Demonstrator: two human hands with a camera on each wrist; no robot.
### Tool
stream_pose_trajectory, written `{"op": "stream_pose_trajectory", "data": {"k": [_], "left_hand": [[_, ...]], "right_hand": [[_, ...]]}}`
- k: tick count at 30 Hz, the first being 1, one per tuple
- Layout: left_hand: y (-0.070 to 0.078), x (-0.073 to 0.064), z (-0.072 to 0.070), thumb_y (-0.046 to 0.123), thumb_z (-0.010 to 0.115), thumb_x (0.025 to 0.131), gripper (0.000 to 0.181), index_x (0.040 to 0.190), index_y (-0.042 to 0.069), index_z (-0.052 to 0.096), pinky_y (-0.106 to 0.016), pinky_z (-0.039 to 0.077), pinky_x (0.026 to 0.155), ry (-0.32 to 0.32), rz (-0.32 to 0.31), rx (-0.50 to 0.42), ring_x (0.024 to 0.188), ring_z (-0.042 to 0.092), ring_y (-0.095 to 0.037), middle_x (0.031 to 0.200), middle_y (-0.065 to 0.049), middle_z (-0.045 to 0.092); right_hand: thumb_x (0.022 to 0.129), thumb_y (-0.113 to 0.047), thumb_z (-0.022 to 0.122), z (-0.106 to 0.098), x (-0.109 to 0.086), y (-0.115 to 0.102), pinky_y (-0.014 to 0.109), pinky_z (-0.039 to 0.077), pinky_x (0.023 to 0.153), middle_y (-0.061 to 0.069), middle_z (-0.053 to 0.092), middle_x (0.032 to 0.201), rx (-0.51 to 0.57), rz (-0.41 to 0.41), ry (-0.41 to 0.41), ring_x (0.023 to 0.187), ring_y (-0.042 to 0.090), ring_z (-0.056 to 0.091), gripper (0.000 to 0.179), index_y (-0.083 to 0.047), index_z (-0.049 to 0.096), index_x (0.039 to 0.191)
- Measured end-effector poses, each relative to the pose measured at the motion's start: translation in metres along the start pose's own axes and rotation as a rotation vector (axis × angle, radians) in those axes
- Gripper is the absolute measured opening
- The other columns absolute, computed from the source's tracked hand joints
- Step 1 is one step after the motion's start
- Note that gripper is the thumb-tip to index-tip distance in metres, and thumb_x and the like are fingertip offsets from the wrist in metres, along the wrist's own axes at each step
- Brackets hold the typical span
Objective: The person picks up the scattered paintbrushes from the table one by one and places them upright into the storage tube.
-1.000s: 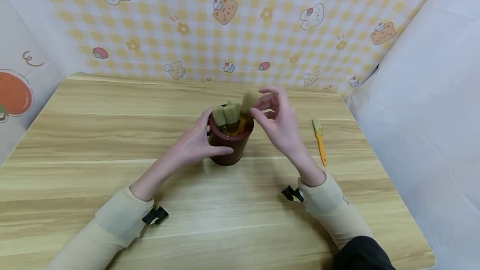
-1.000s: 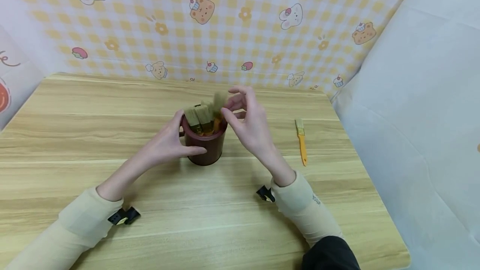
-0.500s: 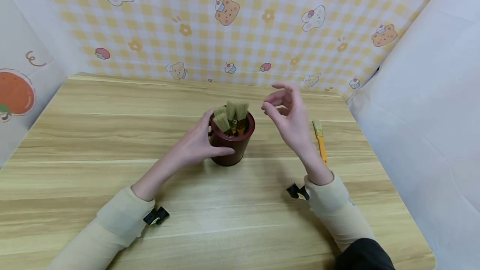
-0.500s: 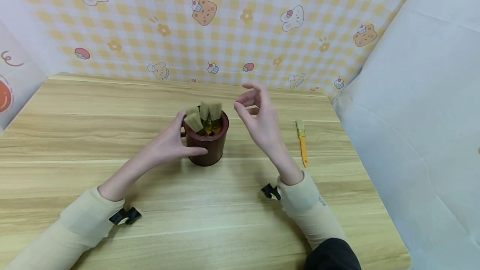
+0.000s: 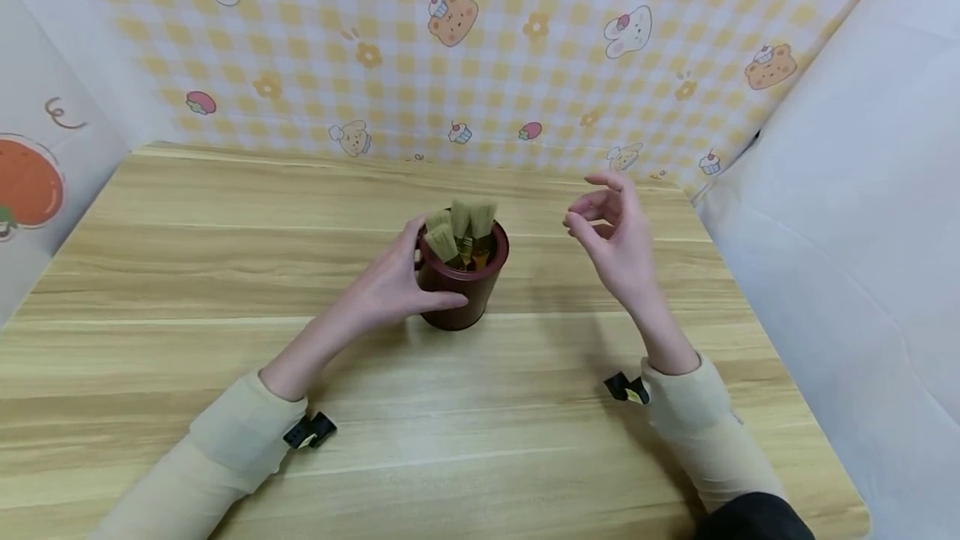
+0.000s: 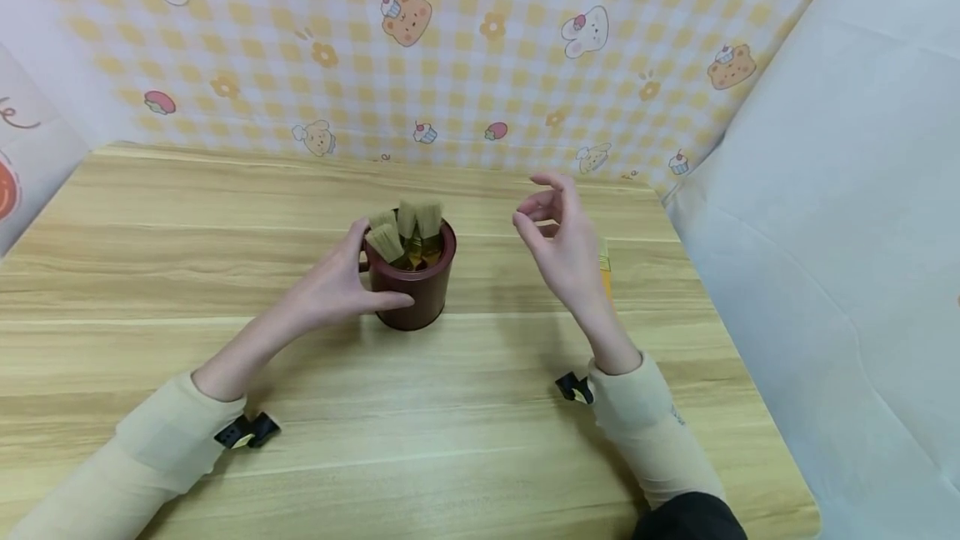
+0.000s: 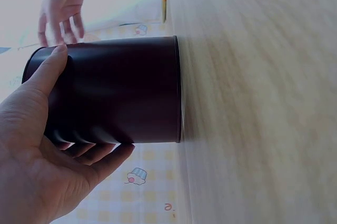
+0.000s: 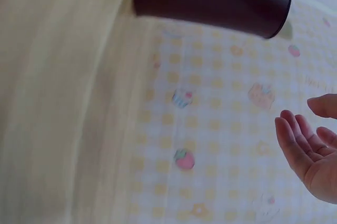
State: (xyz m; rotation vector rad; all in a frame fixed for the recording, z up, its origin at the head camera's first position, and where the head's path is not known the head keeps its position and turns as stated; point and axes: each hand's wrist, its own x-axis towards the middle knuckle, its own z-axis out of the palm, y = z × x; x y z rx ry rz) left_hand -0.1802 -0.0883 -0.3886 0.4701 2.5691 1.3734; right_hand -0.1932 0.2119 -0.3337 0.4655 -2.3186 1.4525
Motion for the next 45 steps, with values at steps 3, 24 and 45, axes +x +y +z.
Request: {"op": "stream_pose_trajectory", "data": {"k": [3, 24, 45], "left_hand": [[0.001, 0.001, 0.000, 0.054, 0.091, 0.072, 0.121, 0.163, 0.025, 0.017, -0.057, 0.047, 0.114, -0.001, -0.002, 0.008, 0.144, 0.049, -0.041, 0.161, -0.015, 0.039], [-0.001, 0.001, 0.002, 0.053, 0.091, 0.072, 0.121, 0.162, 0.019, 0.017, -0.058, 0.047, 0.113, 0.005, -0.002, 0.030, 0.142, 0.050, -0.042, 0.160, -0.018, 0.039], [-0.001, 0.001, 0.001, 0.052, 0.091, 0.072, 0.120, 0.162, 0.020, 0.018, -0.057, 0.047, 0.113, 0.005, 0.012, 0.022, 0.143, 0.050, -0.040, 0.158, -0.017, 0.042]], "right_hand": [[0.096, -0.002, 0.068, -0.013, -0.004, 0.010, 0.014, 0.058, 0.071, 0.014, 0.067, 0.102, -0.081, 0.052, -0.021, 0.085, 0.002, 0.067, 0.049, -0.002, 0.047, 0.140], [0.101, -0.020, 0.064, -0.093, -0.002, 0.063, 0.045, 0.060, 0.082, 0.032, 0.059, 0.132, -0.480, 0.405, -0.268, 0.113, 0.049, 0.066, 0.071, -0.003, 0.026, 0.159], [0.095, -0.011, 0.070, -0.114, -0.003, 0.095, 0.046, 0.065, 0.077, 0.045, 0.047, 0.135, -0.526, 0.696, -0.538, 0.097, 0.047, 0.070, 0.084, 0.014, 0.018, 0.156]]}}
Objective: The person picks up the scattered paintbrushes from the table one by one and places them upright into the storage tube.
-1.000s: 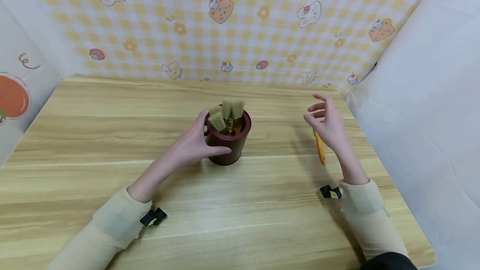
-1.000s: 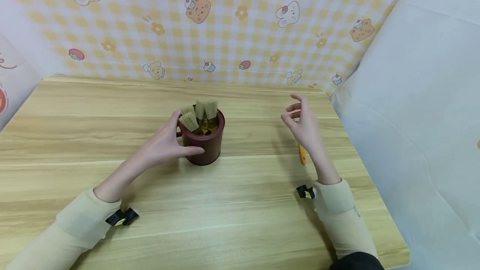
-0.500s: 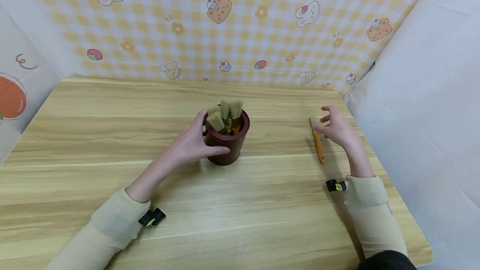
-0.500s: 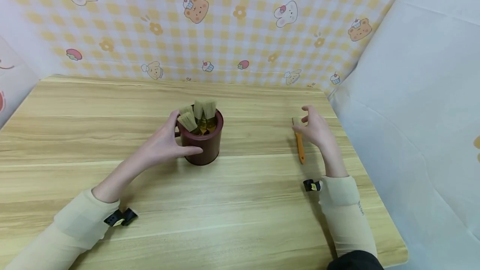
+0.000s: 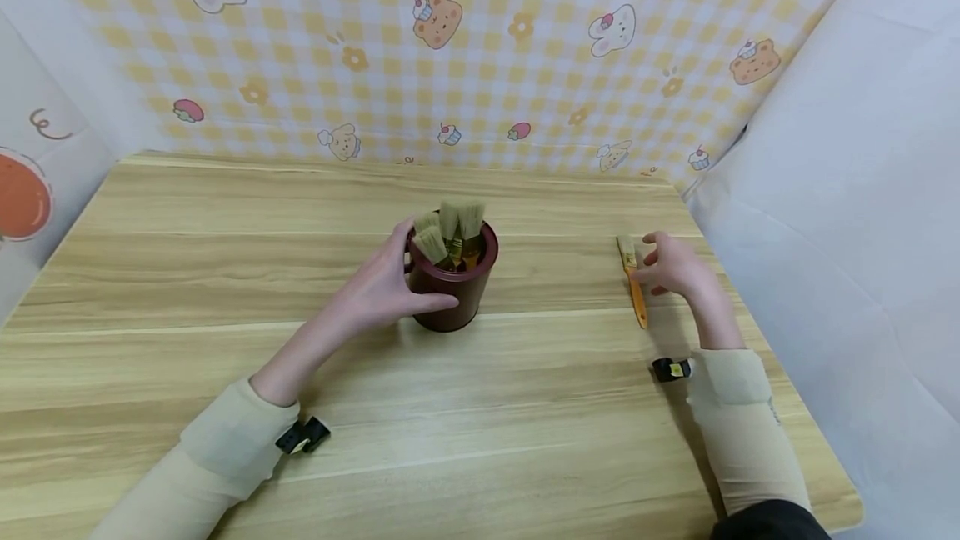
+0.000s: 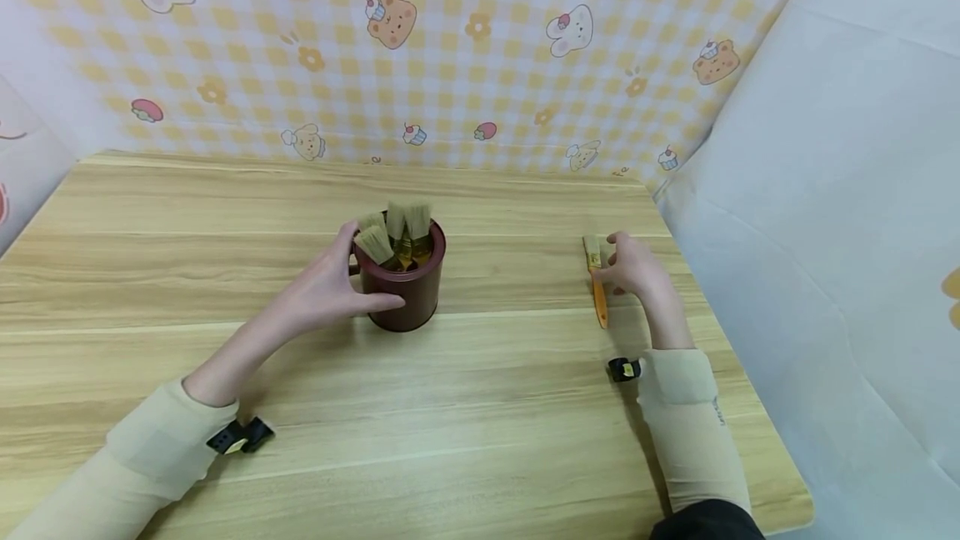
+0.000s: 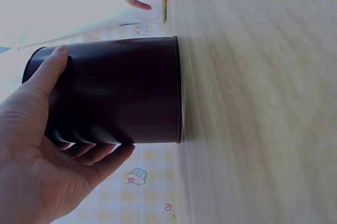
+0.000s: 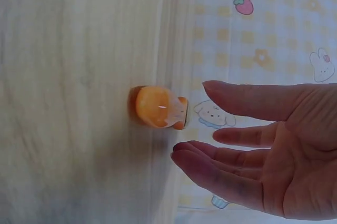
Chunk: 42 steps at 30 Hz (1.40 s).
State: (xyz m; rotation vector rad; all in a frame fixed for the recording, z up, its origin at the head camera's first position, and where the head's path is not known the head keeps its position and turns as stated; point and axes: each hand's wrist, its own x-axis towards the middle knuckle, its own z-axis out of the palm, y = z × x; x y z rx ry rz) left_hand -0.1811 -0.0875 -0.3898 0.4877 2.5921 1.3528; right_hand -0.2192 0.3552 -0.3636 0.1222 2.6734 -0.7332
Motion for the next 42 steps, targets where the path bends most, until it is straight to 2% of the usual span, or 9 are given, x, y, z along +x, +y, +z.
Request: {"op": "stream_pose_trajectory", "data": {"k": [4, 8, 18, 21, 27, 35, 38, 42], "left_hand": [[0.000, 0.000, 0.000, 0.053, 0.091, 0.072, 0.120, 0.162, 0.020, 0.018, -0.057, 0.047, 0.113, 0.000, 0.004, -0.002, 0.144, 0.049, -0.040, 0.158, -0.017, 0.042], [0.000, 0.000, 0.000, 0.054, 0.091, 0.072, 0.120, 0.161, 0.021, 0.019, -0.057, 0.048, 0.112, 0.001, 0.009, -0.005, 0.143, 0.049, -0.040, 0.158, -0.016, 0.042], [-0.001, -0.001, 0.001, 0.052, 0.091, 0.072, 0.119, 0.161, 0.021, 0.019, -0.057, 0.047, 0.114, 0.000, 0.006, -0.016, 0.144, 0.048, -0.040, 0.158, -0.015, 0.042], [-0.001, -0.002, 0.001, 0.054, 0.091, 0.072, 0.120, 0.162, 0.020, 0.018, -0.058, 0.046, 0.114, -0.004, -0.005, -0.012, 0.145, 0.048, -0.040, 0.159, -0.016, 0.041], [0.000, -0.002, 0.000, 0.057, 0.090, 0.072, 0.121, 0.162, 0.022, 0.017, -0.058, 0.046, 0.114, -0.002, -0.009, -0.011, 0.145, 0.047, -0.039, 0.159, -0.015, 0.040], [0.003, -0.002, -0.002, 0.053, 0.090, 0.073, 0.118, 0.162, 0.024, 0.018, -0.057, 0.046, 0.114, -0.003, 0.010, -0.020, 0.145, 0.047, -0.038, 0.159, -0.014, 0.041], [0.003, -0.002, -0.002, 0.053, 0.090, 0.073, 0.119, 0.162, 0.024, 0.017, -0.058, 0.046, 0.114, -0.006, 0.005, -0.016, 0.145, 0.047, -0.039, 0.159, -0.015, 0.041], [0.002, -0.003, -0.002, 0.055, 0.090, 0.073, 0.120, 0.163, 0.023, 0.017, -0.058, 0.046, 0.114, -0.007, -0.001, -0.013, 0.145, 0.047, -0.040, 0.160, -0.016, 0.040]], "right_hand": [[0.094, -0.004, 0.070, 0.003, 0.004, 0.003, 0.045, 0.065, 0.076, 0.045, 0.052, 0.130, 0.018, -0.012, -0.023, 0.100, 0.047, 0.069, 0.082, 0.017, 0.019, 0.154], [0.093, -0.001, 0.070, 0.006, 0.007, 0.005, 0.044, 0.065, 0.075, 0.044, 0.054, 0.127, 0.017, -0.018, -0.043, 0.094, 0.042, 0.072, 0.080, 0.019, 0.021, 0.153], [0.093, -0.003, 0.068, 0.010, 0.010, 0.006, 0.040, 0.065, 0.076, 0.041, 0.056, 0.124, -0.059, -0.021, -0.085, 0.090, 0.032, 0.072, 0.076, 0.021, 0.024, 0.150], [0.093, -0.002, 0.067, 0.011, 0.009, 0.003, 0.039, 0.065, 0.075, 0.040, 0.056, 0.123, -0.050, -0.037, -0.079, 0.089, 0.031, 0.071, 0.076, 0.021, 0.024, 0.150], [0.094, 0.001, 0.064, 0.006, 0.002, -0.007, 0.038, 0.064, 0.073, 0.033, 0.053, 0.114, 0.085, -0.112, 0.039, 0.080, 0.027, 0.067, 0.075, 0.019, 0.019, 0.151], [0.098, -0.003, 0.063, 0.003, -0.014, -0.035, 0.032, 0.065, 0.074, 0.023, 0.050, 0.116, 0.172, -0.207, 0.233, 0.091, 0.025, 0.064, 0.070, 0.006, 0.021, 0.153], [0.099, -0.005, 0.062, 0.004, -0.021, -0.049, 0.025, 0.064, 0.071, 0.021, 0.050, 0.117, 0.208, -0.259, 0.309, 0.090, 0.019, 0.063, 0.068, 0.003, 0.022, 0.153], [0.099, -0.006, 0.063, 0.008, -0.030, -0.073, 0.020, 0.062, 0.067, 0.014, 0.052, 0.111, 0.287, -0.342, 0.402, 0.084, 0.008, 0.061, 0.063, 0.000, 0.027, 0.150]]}}
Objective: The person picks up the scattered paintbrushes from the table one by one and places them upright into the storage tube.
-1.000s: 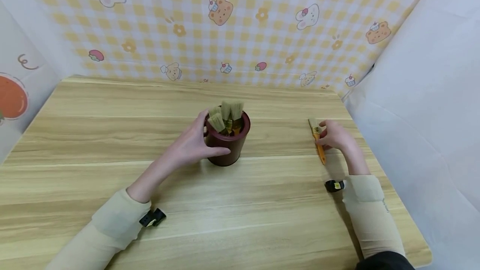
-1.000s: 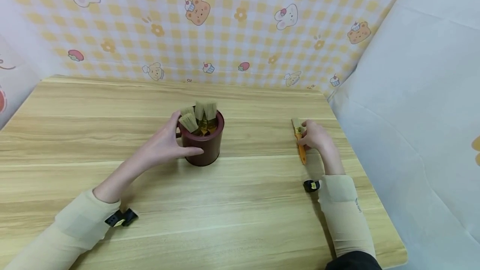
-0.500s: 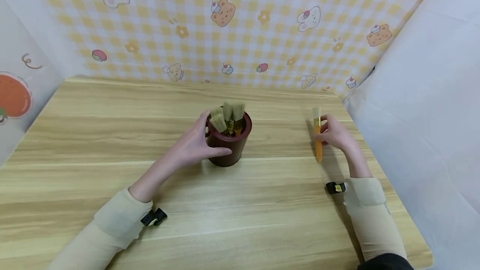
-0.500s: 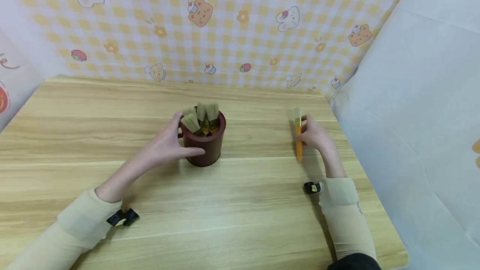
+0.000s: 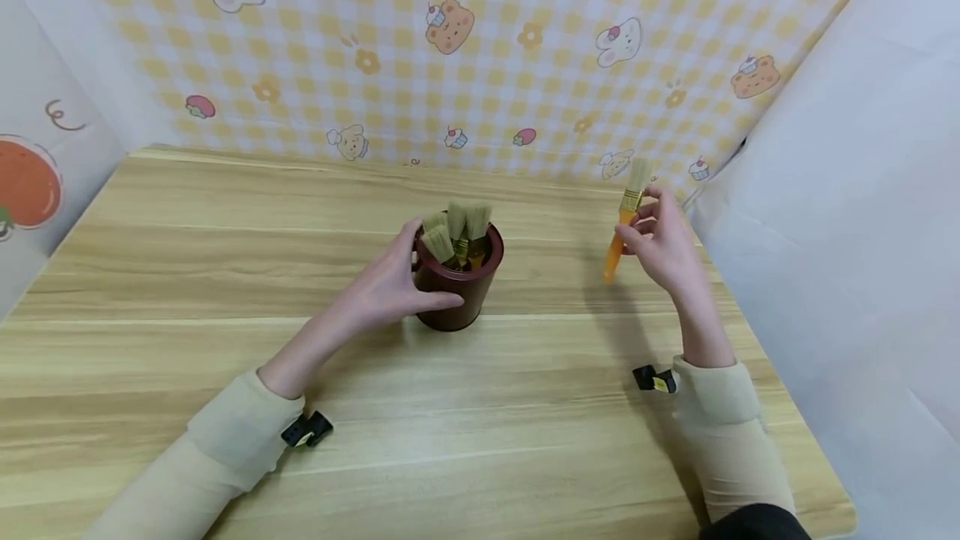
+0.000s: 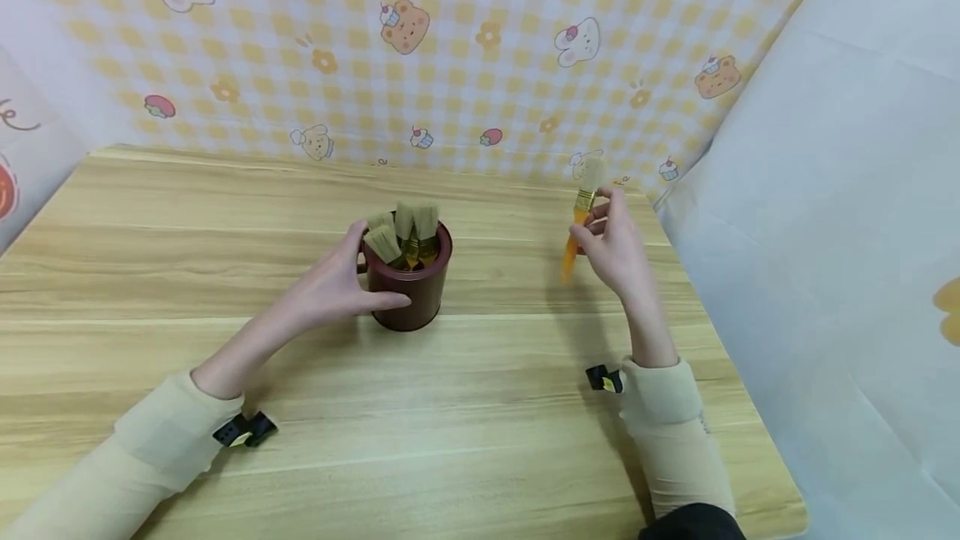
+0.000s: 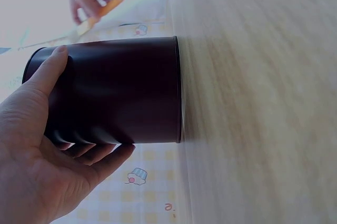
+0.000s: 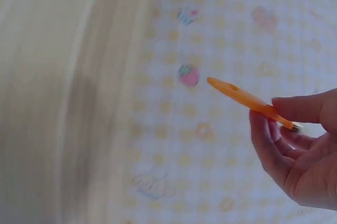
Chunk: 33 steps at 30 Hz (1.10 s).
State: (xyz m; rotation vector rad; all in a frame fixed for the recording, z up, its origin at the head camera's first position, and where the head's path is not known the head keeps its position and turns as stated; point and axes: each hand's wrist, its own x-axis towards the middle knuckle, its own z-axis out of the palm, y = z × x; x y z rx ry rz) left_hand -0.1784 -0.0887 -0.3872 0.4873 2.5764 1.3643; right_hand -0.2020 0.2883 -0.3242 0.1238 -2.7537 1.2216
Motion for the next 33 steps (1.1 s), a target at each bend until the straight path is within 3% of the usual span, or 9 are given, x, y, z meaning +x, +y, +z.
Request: {"op": "stream_pose_trajectory", "data": {"k": [7, 12, 19, 24, 29, 33], "left_hand": [[-0.001, -0.001, 0.000, 0.053, 0.091, 0.073, 0.119, 0.162, 0.022, 0.017, -0.057, 0.046, 0.114, 0.007, 0.018, -0.002, 0.146, 0.047, -0.038, 0.159, -0.014, 0.043], [-0.002, -0.001, 0.000, 0.052, 0.091, 0.073, 0.120, 0.163, 0.021, 0.017, -0.057, 0.045, 0.115, 0.007, 0.024, 0.000, 0.146, 0.046, -0.037, 0.158, -0.014, 0.043], [-0.001, 0.000, 0.000, 0.051, 0.091, 0.074, 0.117, 0.162, 0.022, 0.019, -0.058, 0.044, 0.116, 0.009, 0.041, -0.005, 0.146, 0.046, -0.035, 0.157, -0.012, 0.044], [-0.002, 0.000, 0.001, 0.053, 0.090, 0.073, 0.118, 0.161, 0.022, 0.019, -0.058, 0.044, 0.116, 0.011, 0.043, -0.008, 0.147, 0.045, -0.035, 0.158, -0.011, 0.043], [-0.002, 0.000, 0.000, 0.053, 0.091, 0.073, 0.117, 0.161, 0.025, 0.019, -0.058, 0.044, 0.116, 0.014, 0.041, -0.016, 0.146, 0.045, -0.034, 0.157, -0.010, 0.043], [-0.002, 0.000, 0.000, 0.052, 0.091, 0.073, 0.116, 0.161, 0.025, 0.020, -0.057, 0.045, 0.115, 0.012, 0.042, -0.025, 0.145, 0.047, -0.033, 0.156, -0.010, 0.044]], "right_hand": [[0.096, 0.001, 0.063, 0.024, -0.006, -0.047, 0.025, 0.064, 0.065, 0.003, 0.054, 0.099, 0.301, -0.142, 0.106, 0.079, 0.008, 0.065, 0.045, -0.014, 0.039, 0.132], [0.095, 0.007, 0.064, 0.044, -0.012, -0.076, 0.028, 0.064, 0.064, 0.001, 0.061, 0.096, 0.524, -0.324, 0.160, 0.078, 0.011, 0.068, 0.041, -0.017, 0.046, 0.123], [0.097, 0.012, 0.059, 0.067, -0.017, -0.100, 0.037, 0.066, 0.069, 0.000, 0.068, 0.098, 0.660, -0.494, 0.067, 0.084, 0.014, 0.074, 0.041, -0.018, 0.048, 0.123], [0.098, 0.010, 0.058, 0.080, -0.017, -0.105, 0.040, 0.066, 0.074, 0.002, 0.067, 0.100, 0.639, -0.486, 0.006, 0.085, 0.016, 0.073, 0.037, -0.013, 0.047, 0.126], [0.098, 0.005, 0.062, 0.086, -0.018, -0.104, 0.036, 0.066, 0.075, 0.015, 0.068, 0.099, 0.451, -0.430, -0.028, 0.082, 0.020, 0.072, 0.032, 0.000, 0.047, 0.127], [0.098, 0.001, 0.065, 0.087, -0.017, -0.102, 0.029, 0.064, 0.077, 0.022, 0.070, 0.101, 0.342, -0.397, -0.058, 0.086, 0.017, 0.074, 0.038, 0.002, 0.049, 0.132]]}}
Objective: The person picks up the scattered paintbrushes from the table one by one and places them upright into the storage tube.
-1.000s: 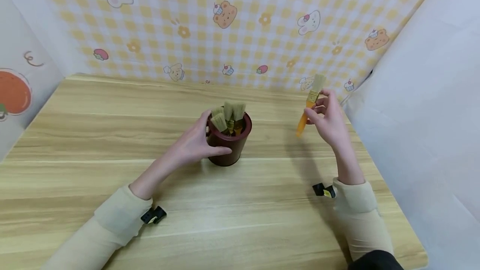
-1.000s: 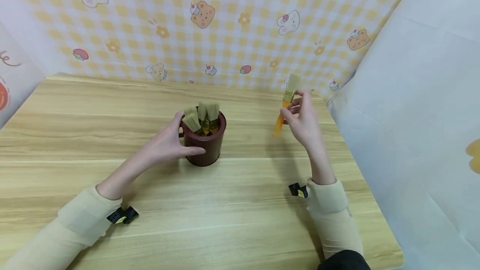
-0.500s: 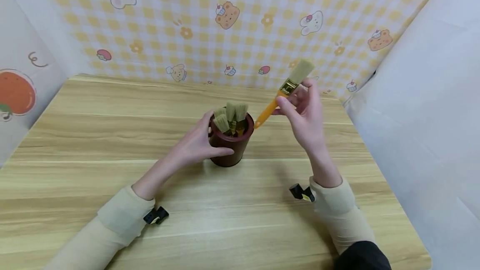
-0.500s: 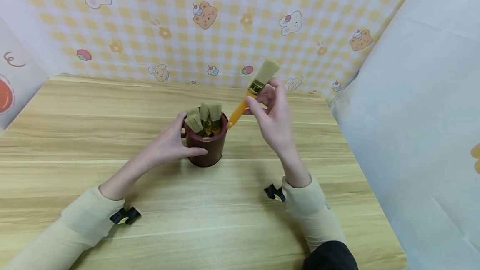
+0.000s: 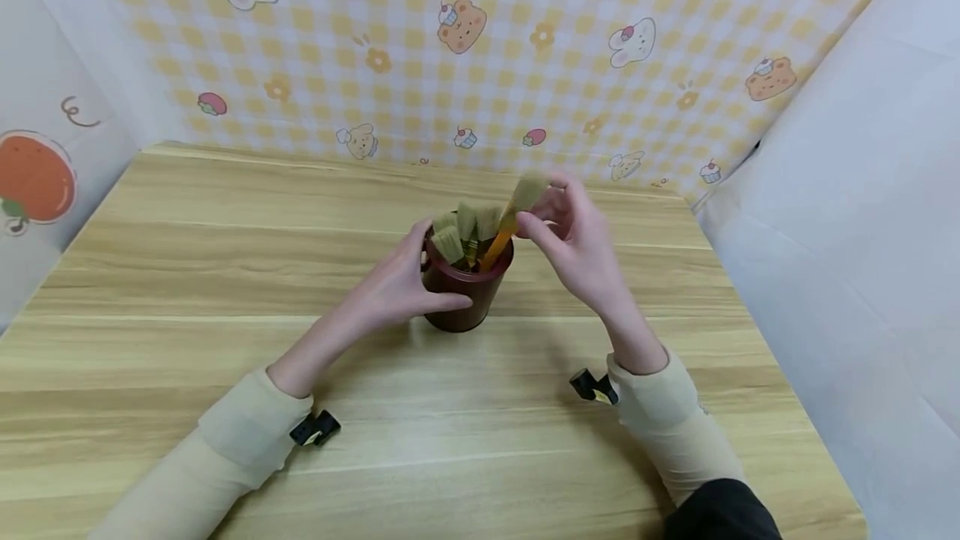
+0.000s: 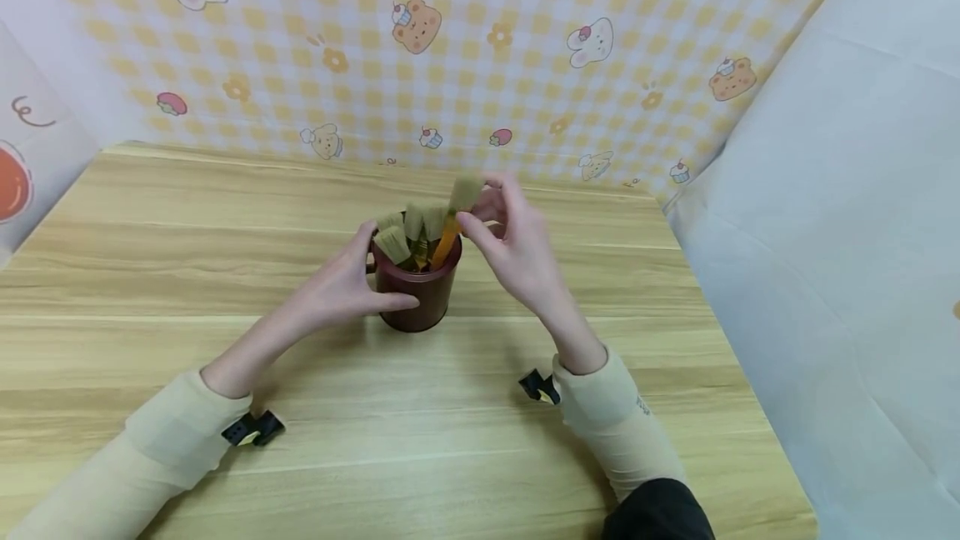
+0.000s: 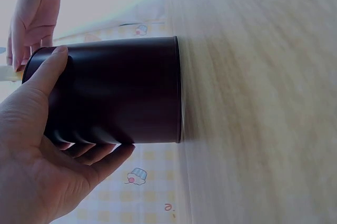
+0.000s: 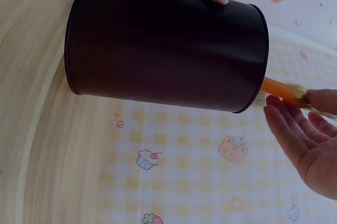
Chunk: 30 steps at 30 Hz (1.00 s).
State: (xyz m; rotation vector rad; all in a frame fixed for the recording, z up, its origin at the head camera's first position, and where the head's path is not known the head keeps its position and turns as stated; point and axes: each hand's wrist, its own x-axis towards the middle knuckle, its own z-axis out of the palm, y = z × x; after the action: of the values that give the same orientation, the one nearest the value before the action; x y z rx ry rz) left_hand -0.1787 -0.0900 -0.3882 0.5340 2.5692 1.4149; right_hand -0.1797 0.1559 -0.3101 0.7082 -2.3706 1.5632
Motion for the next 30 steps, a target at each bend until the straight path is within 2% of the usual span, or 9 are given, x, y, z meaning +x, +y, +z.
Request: {"op": "stream_pose_trajectory", "data": {"k": [8, 17, 22, 27, 30], "left_hand": [[0.002, 0.003, 0.000, 0.050, 0.091, 0.074, 0.117, 0.162, 0.024, 0.019, -0.056, 0.047, 0.113, -0.008, 0.013, 0.004, 0.144, 0.048, -0.034, 0.156, -0.011, 0.044], [-0.007, 0.005, -0.003, 0.046, 0.092, 0.074, 0.117, 0.161, 0.021, 0.019, -0.056, 0.046, 0.115, -0.027, -0.032, -0.032, 0.147, 0.045, -0.038, 0.159, -0.012, 0.041], [-0.012, 0.009, -0.006, 0.052, 0.090, 0.074, 0.124, 0.164, 0.017, 0.013, -0.057, 0.046, 0.115, -0.028, -0.055, 0.003, 0.147, 0.045, -0.039, 0.162, -0.014, 0.038], [-0.017, 0.006, -0.005, 0.059, 0.087, 0.075, 0.128, 0.166, 0.016, 0.008, -0.059, 0.040, 0.119, -0.028, -0.067, 0.052, 0.151, 0.040, -0.038, 0.167, -0.015, 0.032], [-0.020, 0.001, -0.006, 0.059, 0.083, 0.080, 0.124, 0.167, 0.017, 0.006, -0.061, 0.034, 0.123, -0.017, -0.047, 0.089, 0.155, 0.032, -0.037, 0.170, -0.015, 0.026]], "right_hand": [[0.099, 0.000, 0.065, -0.009, -0.001, 0.000, 0.026, 0.063, 0.079, 0.023, 0.070, 0.107, 0.004, -0.014, 0.038, 0.091, 0.006, 0.072, 0.040, 0.000, 0.052, 0.136], [0.098, -0.004, 0.068, -0.013, -0.002, 0.004, 0.021, 0.061, 0.076, 0.015, 0.071, 0.105, -0.096, -0.027, 0.001, 0.093, 0.005, 0.071, 0.040, -0.003, 0.055, 0.136], [0.098, -0.006, 0.069, -0.017, -0.003, 0.009, 0.019, 0.060, 0.076, 0.012, 0.071, 0.104, -0.167, -0.045, -0.010, 0.092, 0.006, 0.071, 0.039, -0.004, 0.056, 0.135], [0.098, -0.008, 0.068, -0.021, -0.007, 0.018, 0.030, 0.063, 0.081, 0.010, 0.072, 0.104, -0.275, -0.059, -0.056, 0.095, 0.014, 0.071, 0.036, -0.005, 0.058, 0.133], [0.098, -0.005, 0.068, -0.024, -0.010, 0.024, 0.038, 0.063, 0.083, 0.010, 0.072, 0.105, -0.320, -0.073, -0.082, 0.096, 0.018, 0.071, 0.036, -0.003, 0.058, 0.133]]}}
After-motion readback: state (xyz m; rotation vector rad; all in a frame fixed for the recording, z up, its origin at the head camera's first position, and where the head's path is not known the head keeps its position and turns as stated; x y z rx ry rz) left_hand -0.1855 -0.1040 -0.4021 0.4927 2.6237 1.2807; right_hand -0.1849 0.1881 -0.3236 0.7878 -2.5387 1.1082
